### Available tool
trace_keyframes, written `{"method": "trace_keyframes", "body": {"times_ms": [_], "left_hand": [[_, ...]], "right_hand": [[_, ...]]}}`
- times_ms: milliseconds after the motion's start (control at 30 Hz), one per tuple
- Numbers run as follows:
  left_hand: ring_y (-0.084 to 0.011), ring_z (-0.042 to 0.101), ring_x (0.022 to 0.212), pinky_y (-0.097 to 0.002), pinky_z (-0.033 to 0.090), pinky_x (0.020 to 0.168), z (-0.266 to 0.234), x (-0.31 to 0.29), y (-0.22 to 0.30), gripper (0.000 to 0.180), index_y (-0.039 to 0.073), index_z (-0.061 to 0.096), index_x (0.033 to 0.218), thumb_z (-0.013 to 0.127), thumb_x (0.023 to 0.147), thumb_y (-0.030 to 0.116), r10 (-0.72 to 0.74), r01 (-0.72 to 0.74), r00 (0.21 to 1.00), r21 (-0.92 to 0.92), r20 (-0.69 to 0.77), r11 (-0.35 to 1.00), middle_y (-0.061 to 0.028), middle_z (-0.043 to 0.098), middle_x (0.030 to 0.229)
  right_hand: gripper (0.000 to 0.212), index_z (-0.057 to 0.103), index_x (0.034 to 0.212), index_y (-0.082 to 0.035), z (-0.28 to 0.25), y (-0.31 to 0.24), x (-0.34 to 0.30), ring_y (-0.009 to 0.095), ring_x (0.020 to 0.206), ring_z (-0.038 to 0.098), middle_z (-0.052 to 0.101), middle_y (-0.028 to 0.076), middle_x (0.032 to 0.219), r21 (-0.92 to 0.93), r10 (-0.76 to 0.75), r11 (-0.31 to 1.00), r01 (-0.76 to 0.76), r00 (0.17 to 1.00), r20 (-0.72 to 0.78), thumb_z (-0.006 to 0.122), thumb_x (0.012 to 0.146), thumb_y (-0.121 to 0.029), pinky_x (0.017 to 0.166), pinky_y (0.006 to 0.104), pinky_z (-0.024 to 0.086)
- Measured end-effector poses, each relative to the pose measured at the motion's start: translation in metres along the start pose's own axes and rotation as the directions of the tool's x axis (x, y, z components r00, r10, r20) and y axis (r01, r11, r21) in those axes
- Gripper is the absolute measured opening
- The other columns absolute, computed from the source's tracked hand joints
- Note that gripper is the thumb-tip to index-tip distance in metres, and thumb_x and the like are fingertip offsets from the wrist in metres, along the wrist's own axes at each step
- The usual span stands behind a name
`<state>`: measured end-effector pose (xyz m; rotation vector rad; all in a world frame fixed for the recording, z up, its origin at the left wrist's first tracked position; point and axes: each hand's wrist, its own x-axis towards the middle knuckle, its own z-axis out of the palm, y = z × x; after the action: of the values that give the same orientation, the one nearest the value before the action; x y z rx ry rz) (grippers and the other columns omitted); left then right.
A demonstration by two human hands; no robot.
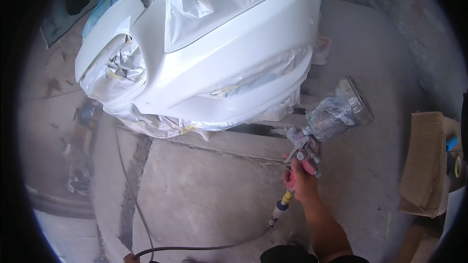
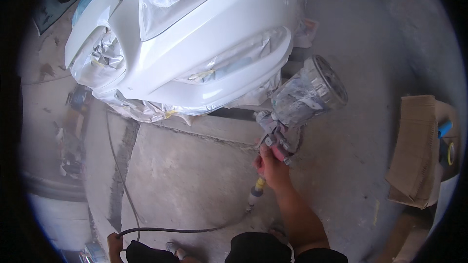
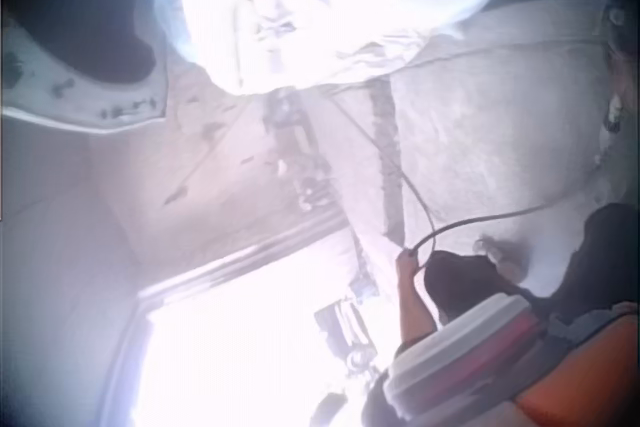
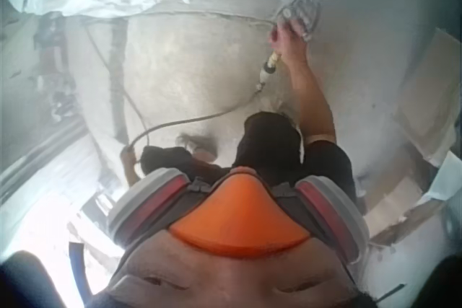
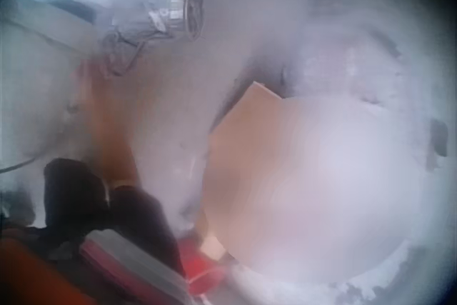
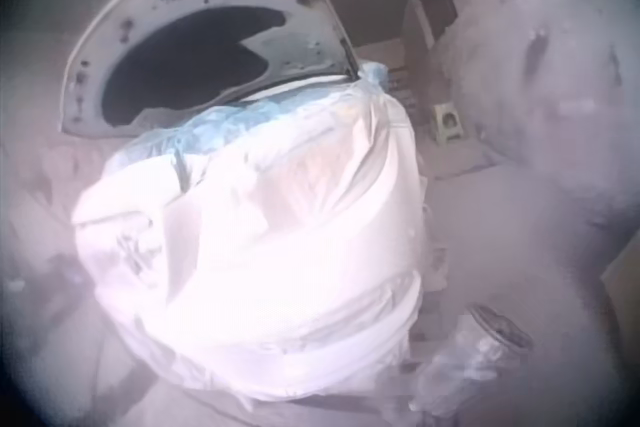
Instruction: The person uses a spray gun to apply white paint to a car hood that is partially masked with plastic sheeting and tape. After spraying, the person walks to a workbench, picks up a metal straightedge and a small tool, then returns to the hood to scrape or mark the painted surface.
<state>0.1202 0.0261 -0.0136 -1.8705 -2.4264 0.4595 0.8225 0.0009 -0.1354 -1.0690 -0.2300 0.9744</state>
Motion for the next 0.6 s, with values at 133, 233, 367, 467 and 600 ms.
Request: {"method": "trace_keyframes", "body": {"times_ms": [133,233,367,467,600], "left_hand": [[-0.0351,0.061,0.064,-0.0426,0.048,0.06,-0.002,-0.013,-0.027,0.017,0.002,0.063,0.067,0.072,0.069,0.015,0.056,-0.055,0.998,0.033,-0.023,0.998,-0.0178,0.061,0.065],[-0.0356,0.061,0.062,-0.0431,0.048,0.059,0.005,-0.022,-0.053,0.016,0.002,0.061,0.066,0.072,0.068,0.014,0.057,-0.056,0.998,0.028,-0.031,0.998,-0.0181,0.061,0.064],[-0.035,0.061,0.06,-0.0427,0.047,0.058,0.019,-0.021,-0.07,0.019,0.001,0.06,0.064,0.07,0.068,0.017,0.039,-0.04,0.999,-0.015,-0.032,0.999,-0.019,0.06,0.063],[-0.0344,0.061,0.059,-0.0425,0.047,0.058,0.032,-0.026,-0.061,0.02,0.001,0.062,0.064,0.068,0.069,0.02,0.007,-0.007,1.0,-0.027,0.015,1.0,-0.0193,0.061,0.062],[-0.0364,0.061,0.061,-0.0439,0.048,0.059,0.047,-0.01,-0.043,0.025,0.001,0.064,0.066,0.069,0.072,0.025,-0.004,0.018,0.995,-0.136,0.102,0.99,-0.0199,0.061,0.064]], "right_hand": [[0.033,0.052,0.104,-0.004,0.055,0.019,0.005,0.011,0.053,0.051,0.06,0.006,0.087,0.027,0.158,0.984,-0.177,0.929,0.335,0.058,0.092,-0.034,0.045,0.0259,0.041],[0.031,0.054,0.096,-0.004,0.069,0.017,0.014,0.01,0.053,0.051,0.057,0.004,0.073,-0.036,0.213,0.976,-0.215,0.909,0.359,0.058,0.092,-0.034,0.045,0.0256,0.041],[0.031,0.055,0.089,-0.004,0.051,0.012,0.02,0.011,0.052,0.053,0.052,0.002,0.064,-0.074,0.125,0.99,-0.118,0.988,0.091,0.06,0.091,-0.035,0.045,0.0255,0.041],[0.031,0.055,0.091,-0.006,0.009,-0.002,0.017,0.011,0.052,0.052,0.053,0.001,0.067,-0.057,0.095,0.993,-0.103,0.988,-0.125,0.06,0.091,-0.037,0.042,0.0249,0.04],[0.033,0.057,0.099,-0.008,-0.038,-0.032,0.005,0.01,0.053,0.053,0.055,0.001,0.073,-0.071,0.016,0.997,-0.042,0.941,-0.339,0.06,0.09,-0.039,0.041,0.024,0.039]]}}
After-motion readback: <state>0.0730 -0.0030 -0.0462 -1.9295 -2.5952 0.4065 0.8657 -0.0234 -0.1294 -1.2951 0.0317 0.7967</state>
